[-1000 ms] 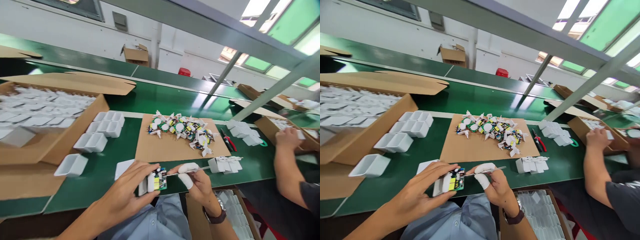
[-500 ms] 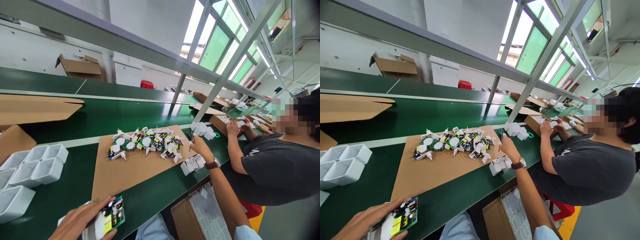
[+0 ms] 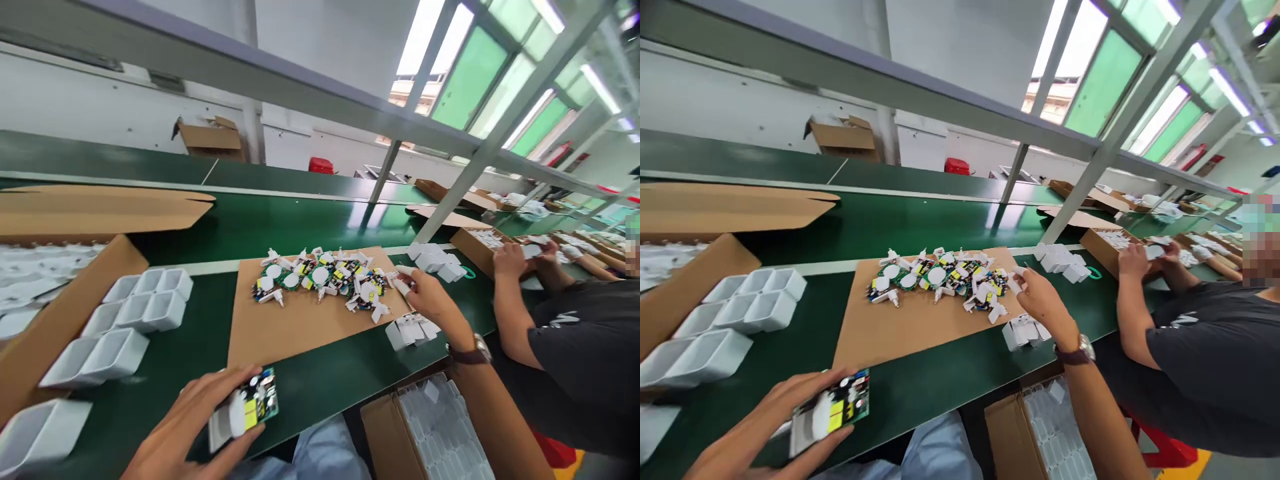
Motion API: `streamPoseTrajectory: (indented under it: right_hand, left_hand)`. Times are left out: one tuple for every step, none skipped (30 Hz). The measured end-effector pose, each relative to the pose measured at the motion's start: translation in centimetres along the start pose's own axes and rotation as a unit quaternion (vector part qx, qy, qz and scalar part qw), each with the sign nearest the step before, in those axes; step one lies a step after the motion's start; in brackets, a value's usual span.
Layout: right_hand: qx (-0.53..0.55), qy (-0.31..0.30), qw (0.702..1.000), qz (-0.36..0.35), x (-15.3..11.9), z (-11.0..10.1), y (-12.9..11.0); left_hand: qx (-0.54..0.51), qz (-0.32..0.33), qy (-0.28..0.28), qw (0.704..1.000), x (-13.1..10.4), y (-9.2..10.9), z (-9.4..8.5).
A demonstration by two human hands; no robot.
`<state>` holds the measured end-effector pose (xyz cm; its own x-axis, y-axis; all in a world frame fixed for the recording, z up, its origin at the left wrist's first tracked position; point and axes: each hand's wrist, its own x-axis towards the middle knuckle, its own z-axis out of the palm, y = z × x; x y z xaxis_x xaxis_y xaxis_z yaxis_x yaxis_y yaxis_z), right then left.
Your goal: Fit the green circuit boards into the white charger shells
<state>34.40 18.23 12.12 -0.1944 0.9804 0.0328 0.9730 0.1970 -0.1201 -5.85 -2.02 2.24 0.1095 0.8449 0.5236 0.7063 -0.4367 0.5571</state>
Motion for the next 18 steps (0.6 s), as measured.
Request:
streamPoseTrajectory:
  right_hand:
    - [0.032, 0.016, 0.999, -0.041, -1.2, 0.2, -0.9]
    - [0.112, 0.069, 0.984, -0.119, -2.5, 0.7, -1.8]
    - [0.178, 0.099, 0.959, -0.195, -3.7, 1.3, -2.8]
    - [0.218, 0.115, 0.935, -0.255, -4.8, 2.2, -3.9]
    - [0.248, 0.114, 0.912, -0.305, -5.8, 3.2, -4.9]
    - [0.273, 0.101, 0.894, -0.341, -6.7, 4.3, -6.0]
    - [0.293, 0.085, 0.879, -0.367, -7.4, 5.5, -7.1]
    - [0.311, 0.069, 0.866, -0.385, -7.9, 6.7, -8.2]
    - [0.330, 0.055, 0.856, -0.395, -8.3, 7.9, -9.2]
    - [0.348, 0.042, 0.847, -0.399, -8.6, 8.9, -10.2]
    - [0.366, 0.031, 0.840, -0.400, -8.7, 9.9, -11.0]
    - [0.383, 0.019, 0.833, -0.398, -8.8, 10.6, -11.8]
    - [0.400, 0.006, 0.827, -0.395, -8.9, 11.2, -12.4]
    - [0.416, -0.007, 0.820, -0.393, -9.0, 11.6, -13.0]
    - [0.430, -0.015, 0.814, -0.391, -9.1, 11.9, -13.4]
    - [0.443, -0.019, 0.808, -0.388, -9.2, 12.2, -13.8]
    - [0.454, -0.019, 0.804, -0.384, -9.4, 12.3, -14.0]
    - [0.467, -0.014, 0.798, -0.379, -9.5, 12.5, -14.3]
  left_hand:
    - [-0.006, 0.006, -0.006, 1.000, 0.6, 0.8, -0.3]
    - [-0.019, 0.026, 0.000, 0.999, 1.2, 1.5, -0.5]
    - [-0.024, 0.030, -0.012, 0.999, 1.7, 2.2, -0.6]
    - [-0.029, 0.036, -0.017, 0.999, 2.1, 2.7, -0.6]
    - [-0.034, 0.038, -0.020, 0.998, 2.4, 3.1, -0.6]
    - [-0.036, 0.037, -0.025, 0.998, 2.5, 3.5, -0.6]
    - [-0.039, 0.036, -0.026, 0.998, 2.6, 3.8, -0.5]
    - [-0.043, 0.034, -0.026, 0.998, 2.7, 4.1, -0.5]
    - [-0.049, 0.035, -0.027, 0.998, 2.7, 4.4, -0.4]
    - [-0.055, 0.036, -0.027, 0.997, 2.7, 4.6, -0.4]
    - [-0.062, 0.038, -0.027, 0.997, 2.7, 4.8, -0.4]
    - [-0.068, 0.041, -0.026, 0.996, 2.8, 5.0, -0.4]
    - [-0.073, 0.043, -0.027, 0.996, 2.8, 5.2, -0.4]
    - [-0.076, 0.043, -0.026, 0.996, 2.8, 5.3, -0.4]
    - [-0.078, 0.040, -0.026, 0.996, 2.9, 5.4, -0.4]
    - [-0.082, 0.034, -0.028, 0.996, 2.9, 5.5, -0.3]
    - [-0.089, 0.027, -0.030, 0.995, 2.8, 5.5, -0.3]
    - [-0.100, 0.020, -0.031, 0.994, 2.8, 5.6, -0.2]
